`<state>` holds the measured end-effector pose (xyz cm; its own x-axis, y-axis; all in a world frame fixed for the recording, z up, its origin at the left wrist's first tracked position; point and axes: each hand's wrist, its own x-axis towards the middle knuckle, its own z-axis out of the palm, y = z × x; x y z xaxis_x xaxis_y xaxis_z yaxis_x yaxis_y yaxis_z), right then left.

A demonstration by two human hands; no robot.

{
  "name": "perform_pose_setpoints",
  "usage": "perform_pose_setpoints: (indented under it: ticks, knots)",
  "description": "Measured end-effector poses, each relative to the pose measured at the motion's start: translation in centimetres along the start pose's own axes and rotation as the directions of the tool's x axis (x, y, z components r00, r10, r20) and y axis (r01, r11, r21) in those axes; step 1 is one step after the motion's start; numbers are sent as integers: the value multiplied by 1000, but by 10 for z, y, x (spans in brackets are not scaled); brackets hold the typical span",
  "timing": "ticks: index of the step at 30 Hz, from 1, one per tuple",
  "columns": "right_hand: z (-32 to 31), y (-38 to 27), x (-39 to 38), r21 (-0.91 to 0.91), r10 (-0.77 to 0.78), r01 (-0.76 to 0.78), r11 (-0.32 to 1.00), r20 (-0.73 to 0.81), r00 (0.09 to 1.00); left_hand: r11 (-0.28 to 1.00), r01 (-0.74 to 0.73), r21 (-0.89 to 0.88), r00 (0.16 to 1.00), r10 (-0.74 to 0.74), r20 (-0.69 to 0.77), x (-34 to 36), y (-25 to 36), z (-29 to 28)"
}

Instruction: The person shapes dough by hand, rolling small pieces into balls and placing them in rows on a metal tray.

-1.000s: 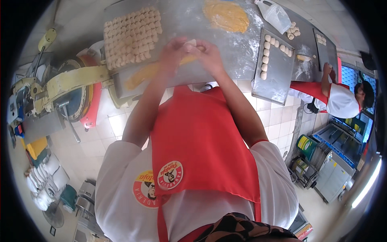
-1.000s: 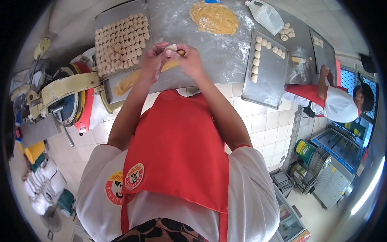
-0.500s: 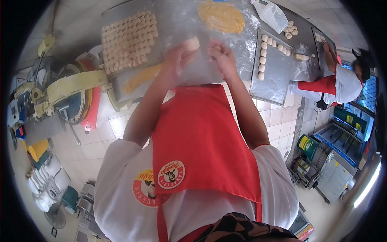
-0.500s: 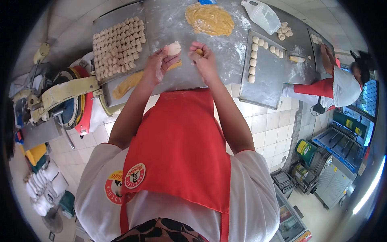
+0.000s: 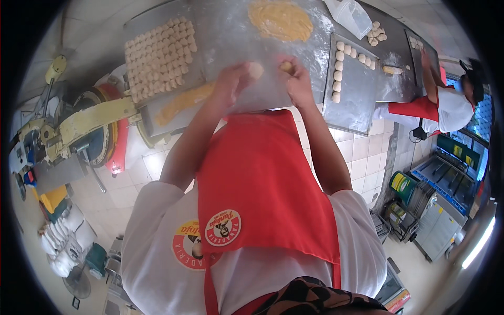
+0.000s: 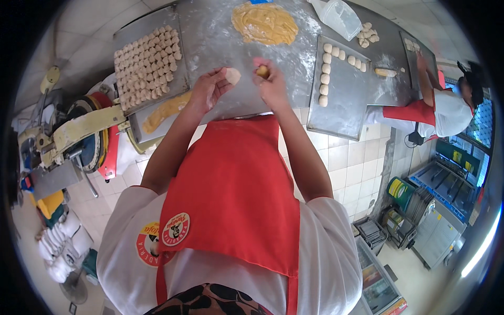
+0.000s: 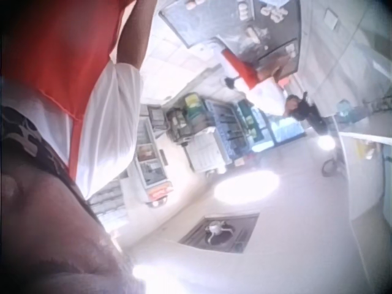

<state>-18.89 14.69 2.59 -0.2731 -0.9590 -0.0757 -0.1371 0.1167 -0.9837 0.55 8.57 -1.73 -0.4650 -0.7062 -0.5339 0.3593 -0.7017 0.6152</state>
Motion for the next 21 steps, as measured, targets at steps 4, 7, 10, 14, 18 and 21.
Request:
perform_pose_setpoints:
  ticks: [4,7,10,14,18,21]
  knots:
    - [6,-28,-7,-63,-160,154,986,-103,982,996,37,-84,998,-40,-40,8,-1,8]
    - [9,-6,-2,-534,-429,397,746,72,901,998,37,-52,996,-32,89,9,-1,24]
    - [4,15,-3,-62,-140,137,989,-45,989,999,-4,33,996,1,92,2,2,42]
    - [-19,3,-2,185,259,-273,944,95,961,984,-79,160,990,58,132,-4,5,51]
    - [-35,-4,0,258,267,-302,918,161,950,977,10,213,998,-22,57,5,-4,43]
    - [-40,-16,0,332,365,-412,849,196,910,957,17,288,998,-35,57,11,-9,41]
